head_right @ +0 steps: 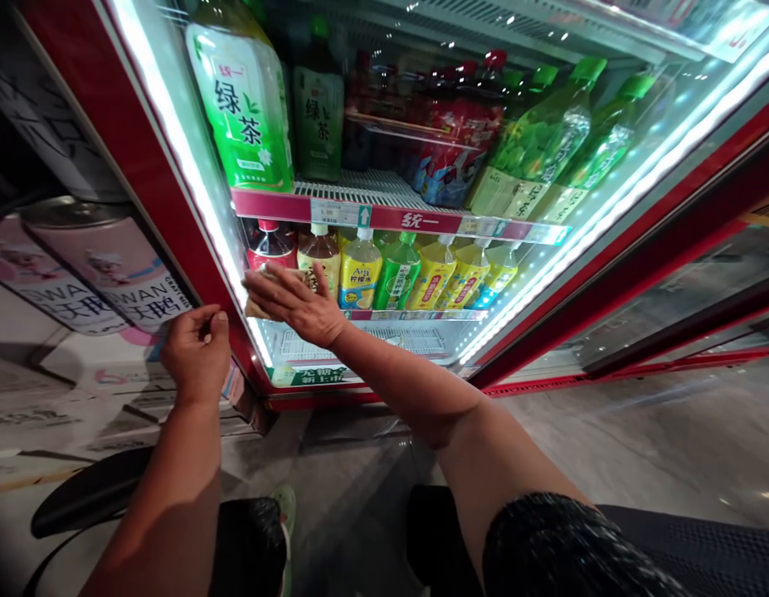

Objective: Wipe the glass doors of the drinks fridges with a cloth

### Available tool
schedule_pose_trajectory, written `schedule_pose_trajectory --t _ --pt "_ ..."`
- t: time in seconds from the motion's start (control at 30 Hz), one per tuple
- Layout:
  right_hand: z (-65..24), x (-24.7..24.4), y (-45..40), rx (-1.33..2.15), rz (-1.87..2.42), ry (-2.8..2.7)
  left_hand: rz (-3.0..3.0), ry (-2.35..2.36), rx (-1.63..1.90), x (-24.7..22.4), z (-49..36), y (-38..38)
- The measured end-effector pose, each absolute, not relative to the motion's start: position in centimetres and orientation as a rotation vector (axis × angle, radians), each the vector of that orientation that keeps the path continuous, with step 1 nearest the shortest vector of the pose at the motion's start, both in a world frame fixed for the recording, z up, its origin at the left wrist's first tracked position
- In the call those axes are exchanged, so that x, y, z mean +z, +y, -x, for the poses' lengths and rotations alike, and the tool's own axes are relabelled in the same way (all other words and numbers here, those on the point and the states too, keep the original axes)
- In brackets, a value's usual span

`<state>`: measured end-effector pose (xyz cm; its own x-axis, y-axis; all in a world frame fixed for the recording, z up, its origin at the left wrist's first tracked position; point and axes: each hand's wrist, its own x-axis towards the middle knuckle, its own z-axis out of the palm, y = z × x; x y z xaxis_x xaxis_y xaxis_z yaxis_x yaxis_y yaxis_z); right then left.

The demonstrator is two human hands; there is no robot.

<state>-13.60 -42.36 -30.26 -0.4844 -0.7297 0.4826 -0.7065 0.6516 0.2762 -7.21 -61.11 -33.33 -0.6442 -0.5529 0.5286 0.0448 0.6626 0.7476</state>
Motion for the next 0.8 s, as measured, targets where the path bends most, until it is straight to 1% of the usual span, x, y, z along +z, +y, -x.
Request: schedule_pose_trajectory --t 0.1,0.2,0.27,0.33,0.43,0.5,0.57,0.7,0.8 --pt "14.2 -29.9 -42.7 -0.011 -1.046 -2.23 -0.425 -2.115 -0.99 -33.4 7.3 -61.1" --pt "14.7 -30.6 -43.0 -0.053 -1.215 -2.146 -0.467 -2.108 -0.998 -33.4 7.3 -61.3" --pt "15.2 -30.1 -43.0 -0.074 -1.323 -2.054 -0.477 -2.079 -0.999 -33.6 7.3 -61.5" --pt "15.9 -28.5 -43.1 -0.047 -1.306 -1.974 -0.474 -2.054 -1.004 -33.7 7.4 -61.7" --pt "16.5 -24.9 -43.9 0.048 -1.11 -1.912 -0.43 -2.032 -1.066 -34.0 7.5 -61.9" --pt "16.5 -23.5 -44.9 0.083 -1.006 -1.895 -0.369 -1.993 -1.143 -34.2 7.6 -61.8" --pt "16.2 -23.8 -46.1 0.048 -1.032 -1.887 -0.325 -1.951 -1.186 -34.4 7.9 -61.7" --pt "15.8 -26.7 -47.5 -0.153 -1.332 -1.904 -0.357 -1.969 -1.145 -35.0 8.4 -61.6" --pt "16.0 -25.9 -47.7 -0.209 -1.399 -1.933 -0.341 -1.968 -1.144 -35.3 8.6 -61.7"
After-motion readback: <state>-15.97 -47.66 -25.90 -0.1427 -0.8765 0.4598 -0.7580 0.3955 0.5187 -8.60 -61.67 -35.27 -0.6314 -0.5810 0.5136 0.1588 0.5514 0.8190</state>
